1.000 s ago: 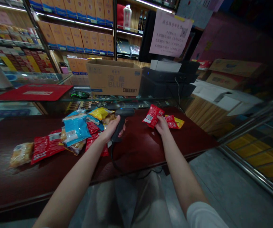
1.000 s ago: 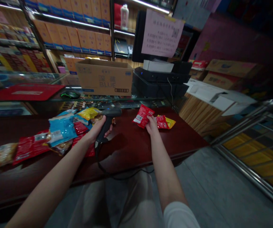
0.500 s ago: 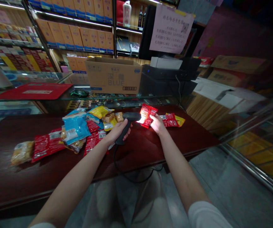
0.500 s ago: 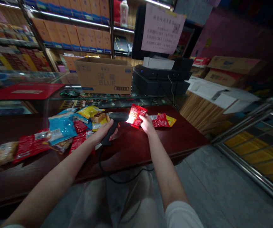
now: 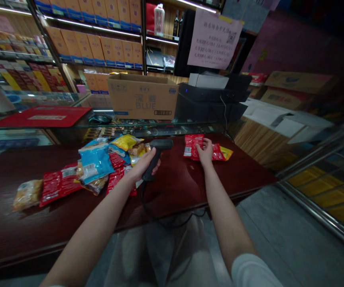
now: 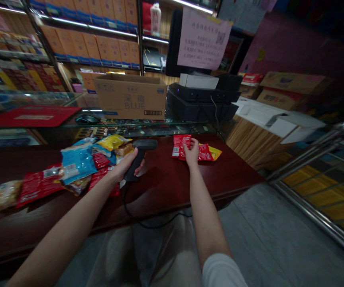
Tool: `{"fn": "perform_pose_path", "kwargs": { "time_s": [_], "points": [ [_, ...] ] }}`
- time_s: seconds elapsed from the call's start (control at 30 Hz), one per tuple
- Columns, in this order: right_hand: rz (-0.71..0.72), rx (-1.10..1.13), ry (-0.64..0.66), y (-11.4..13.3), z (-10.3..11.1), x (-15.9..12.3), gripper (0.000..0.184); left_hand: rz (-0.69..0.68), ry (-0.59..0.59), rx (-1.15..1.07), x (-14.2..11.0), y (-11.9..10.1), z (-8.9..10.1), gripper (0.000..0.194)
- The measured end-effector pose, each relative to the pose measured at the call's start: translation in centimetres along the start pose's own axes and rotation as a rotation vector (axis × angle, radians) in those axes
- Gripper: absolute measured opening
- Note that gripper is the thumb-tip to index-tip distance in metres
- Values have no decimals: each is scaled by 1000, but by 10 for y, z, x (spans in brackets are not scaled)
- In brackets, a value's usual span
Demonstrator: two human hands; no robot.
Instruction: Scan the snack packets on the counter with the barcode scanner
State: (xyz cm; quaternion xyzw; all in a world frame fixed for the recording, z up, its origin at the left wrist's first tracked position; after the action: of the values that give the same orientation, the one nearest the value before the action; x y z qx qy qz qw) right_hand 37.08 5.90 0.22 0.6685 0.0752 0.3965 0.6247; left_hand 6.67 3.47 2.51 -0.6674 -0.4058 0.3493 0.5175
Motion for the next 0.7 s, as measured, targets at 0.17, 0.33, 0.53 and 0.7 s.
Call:
{"fn": "perform_pose_path", "kwargs": {
  "time_s": [0.17, 0.33, 0.53, 0.7],
  "points": [
    [159, -500, -75, 1, 28, 21, 37, -10, -107, -5, 7, -12, 30, 62],
    [280, -676, -86, 18, 29, 18, 31, -72, -203, 10, 5, -30, 52, 63],
    [235, -546, 539, 44, -97, -60, 48, -105, -244, 18, 0, -42, 63, 60],
    [82, -586, 678, 52, -170, -108, 71, -108, -296, 1, 2, -41, 72, 60]
  ]
}}
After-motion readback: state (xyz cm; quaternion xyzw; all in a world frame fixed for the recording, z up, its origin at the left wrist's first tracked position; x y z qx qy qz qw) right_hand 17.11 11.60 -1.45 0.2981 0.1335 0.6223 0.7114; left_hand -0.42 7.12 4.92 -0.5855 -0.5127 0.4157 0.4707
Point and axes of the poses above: each hand's wrist, its own x-axis towards the middle knuckle, its own z-axis out of the back of the hand, y = z × x, the point moved 8 cm from there along x, towards the middle knuckle, and after that the axes turned 8 degrees about -y, right-handed, at the moved point
